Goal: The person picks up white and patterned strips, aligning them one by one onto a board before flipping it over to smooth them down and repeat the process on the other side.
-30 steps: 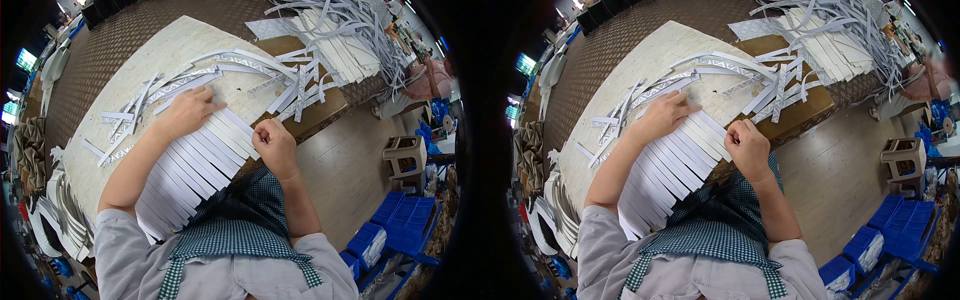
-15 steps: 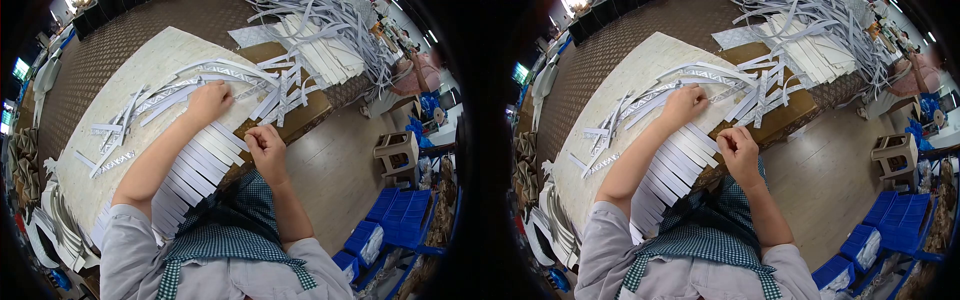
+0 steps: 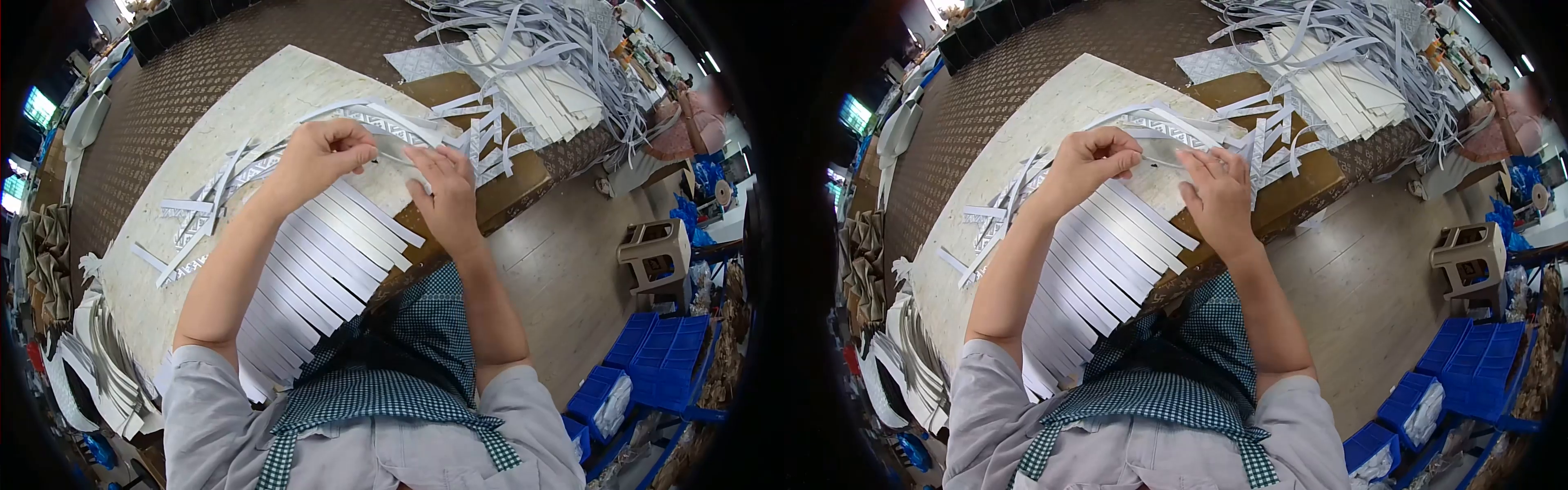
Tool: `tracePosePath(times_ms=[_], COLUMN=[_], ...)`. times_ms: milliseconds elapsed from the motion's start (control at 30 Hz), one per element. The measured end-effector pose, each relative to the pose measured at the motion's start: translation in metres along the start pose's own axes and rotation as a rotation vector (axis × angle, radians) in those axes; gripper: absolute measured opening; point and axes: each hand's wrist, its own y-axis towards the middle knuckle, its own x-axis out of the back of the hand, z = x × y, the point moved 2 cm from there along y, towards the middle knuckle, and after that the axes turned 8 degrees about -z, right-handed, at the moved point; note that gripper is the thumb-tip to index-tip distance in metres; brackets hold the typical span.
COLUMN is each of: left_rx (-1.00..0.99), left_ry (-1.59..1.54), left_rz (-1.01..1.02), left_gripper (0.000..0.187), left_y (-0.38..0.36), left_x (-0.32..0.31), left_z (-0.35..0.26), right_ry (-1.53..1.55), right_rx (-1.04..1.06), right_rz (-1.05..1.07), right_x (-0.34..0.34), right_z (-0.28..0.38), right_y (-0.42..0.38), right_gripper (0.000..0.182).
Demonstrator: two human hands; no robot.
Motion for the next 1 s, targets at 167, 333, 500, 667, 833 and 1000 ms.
tracePosePath(times_ms=[167,333,500,667,833,1000], left_rx=[0.04,0.169,0.275,0.176,0.08,0.087], left_ry=[-0.117,-0.238,-0.115,0.174,0.336,0.463], left_rz=[-0.05,-0.046,-0.044,0.071,0.178,0.246], left_gripper=[0.011,0.015,0.011,0.005,0.006,0.008], left_y=[0.004,0.005,0.009,0.026,0.037,0.042], left_x=[0.012,0.019,0.023,0.031,0.033,0.031], left_z=[0.008,0.034,0.051,0.071,0.078,0.074], right_ry=[-0.078,0.466,0.622,0.53,0.413,0.367], right_rx=[-0.074,-0.415,-0.651,-0.75,-0.664,-0.631], right_rz=[0.062,0.164,0.143,0.075,0.055,0.076], right_x=[0.018,0.03,0.017,0.004,-0.005,-0.005], right_z=[-0.036,0.002,0.011,0.019,0.021,0.022], right_y=[0.005,-0.01,-0.034,-0.041,-0.047,-0.046], right_gripper=[0.028,0.028,0.024,0.009,0.008,0.009])
